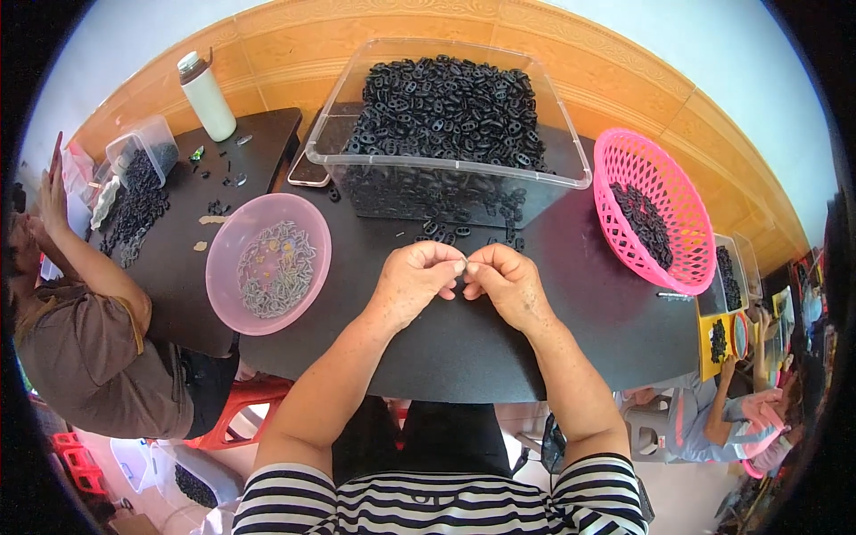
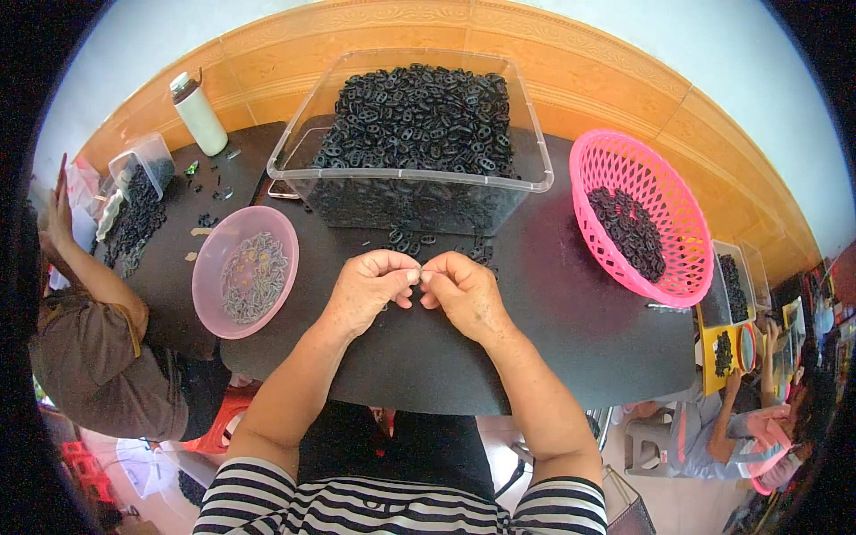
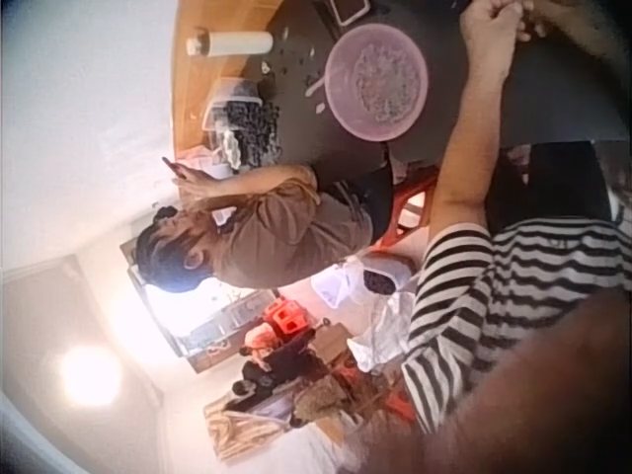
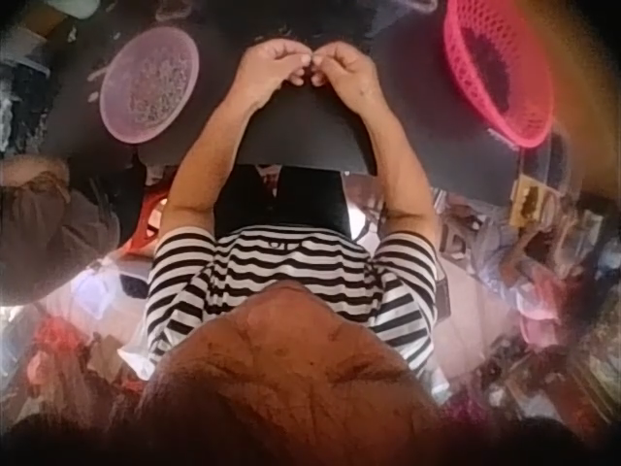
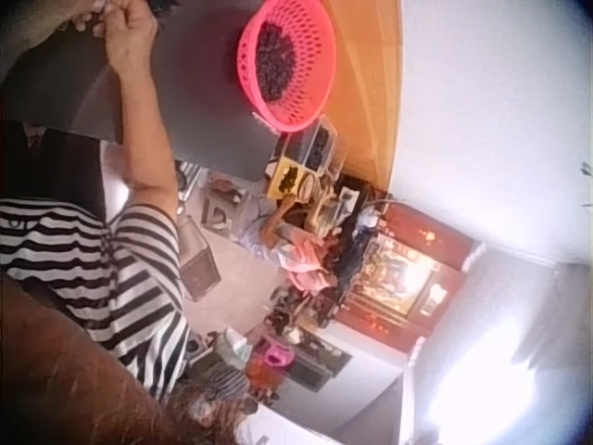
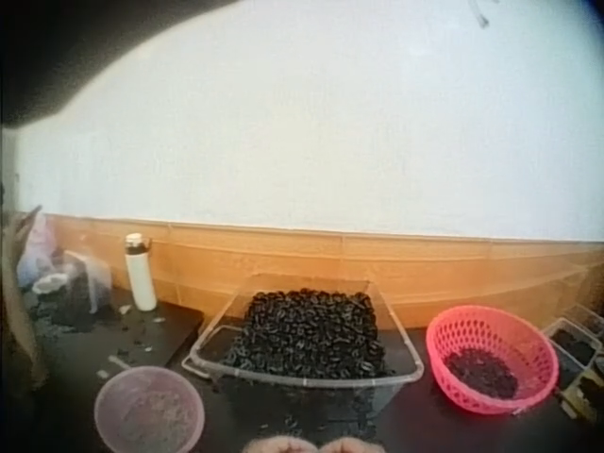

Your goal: The person assembles plastic cord locks by inserting small pins into plastic pieces by hand.

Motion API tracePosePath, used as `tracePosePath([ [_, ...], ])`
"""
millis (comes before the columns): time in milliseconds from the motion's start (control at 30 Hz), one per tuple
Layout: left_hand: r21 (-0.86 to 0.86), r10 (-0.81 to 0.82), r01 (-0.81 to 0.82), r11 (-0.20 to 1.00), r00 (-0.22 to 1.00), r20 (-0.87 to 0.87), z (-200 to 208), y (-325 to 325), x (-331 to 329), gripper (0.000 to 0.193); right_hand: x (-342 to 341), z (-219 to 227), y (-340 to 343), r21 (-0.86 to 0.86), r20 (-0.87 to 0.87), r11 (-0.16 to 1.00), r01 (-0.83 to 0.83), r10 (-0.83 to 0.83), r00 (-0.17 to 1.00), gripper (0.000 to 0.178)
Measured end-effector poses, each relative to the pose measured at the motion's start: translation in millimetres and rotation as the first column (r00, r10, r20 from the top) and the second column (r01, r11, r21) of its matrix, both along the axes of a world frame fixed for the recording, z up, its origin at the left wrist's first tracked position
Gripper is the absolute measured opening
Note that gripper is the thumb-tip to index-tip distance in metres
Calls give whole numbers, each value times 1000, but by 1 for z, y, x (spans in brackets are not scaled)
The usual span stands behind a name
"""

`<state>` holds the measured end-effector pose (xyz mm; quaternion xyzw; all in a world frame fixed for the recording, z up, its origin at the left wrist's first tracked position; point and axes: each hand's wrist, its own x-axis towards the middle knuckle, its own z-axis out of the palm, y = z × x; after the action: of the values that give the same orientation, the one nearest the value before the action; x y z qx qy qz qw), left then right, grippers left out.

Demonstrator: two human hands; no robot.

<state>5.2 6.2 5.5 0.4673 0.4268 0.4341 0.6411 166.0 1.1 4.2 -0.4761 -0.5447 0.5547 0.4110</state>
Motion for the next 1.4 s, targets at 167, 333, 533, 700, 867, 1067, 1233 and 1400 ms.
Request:
tracePosePath([
  [167, -16, 31, -31, 999, 999, -38, -3, 1, 1, 13, -6, -3, -2, 115, -8, 992, 56, -55, 998, 7],
  [333, 6, 97, -97, 995, 991, -93, -5, 1, 2, 8, -3, 3, 0, 146, 96, 984, 98, -113, 989, 7],
  [533, 512, 376, 61, 857, 605, -702, 0, -1, -5, 8, 21, 7, 15, 96, 119, 979, 178, -189, 975, 12],
  [700, 631, 490, 43, 774, 591, -641, -3, -2, -2, 10, 41, 20, 18, 40, 215, 980, 193, -197, 957, 11],
  [867, 698, 536, 204, 687, 507, -675, 6, 12, 15, 12, 60, 25, 22, 36, 107, 961, 274, -276, 955, 11],
  [1067, 619, 425, 421, 663, 469, -774, 12, 21, 39, 15, 64, 24, 24, 57, 55, 952, 300, -303, 951, 12],
  [1233, 575, 358, 554, 602, 456, -815, 4, 10, 63, 18, 62, 26, 23, 60, 66, 953, 296, -299, 952, 12],
  [1400, 556, 388, 558, 616, 399, -830, -8, 12, 71, 15, 60, 23, 21, 78, 85, 958, 275, -282, 956, 12],
])
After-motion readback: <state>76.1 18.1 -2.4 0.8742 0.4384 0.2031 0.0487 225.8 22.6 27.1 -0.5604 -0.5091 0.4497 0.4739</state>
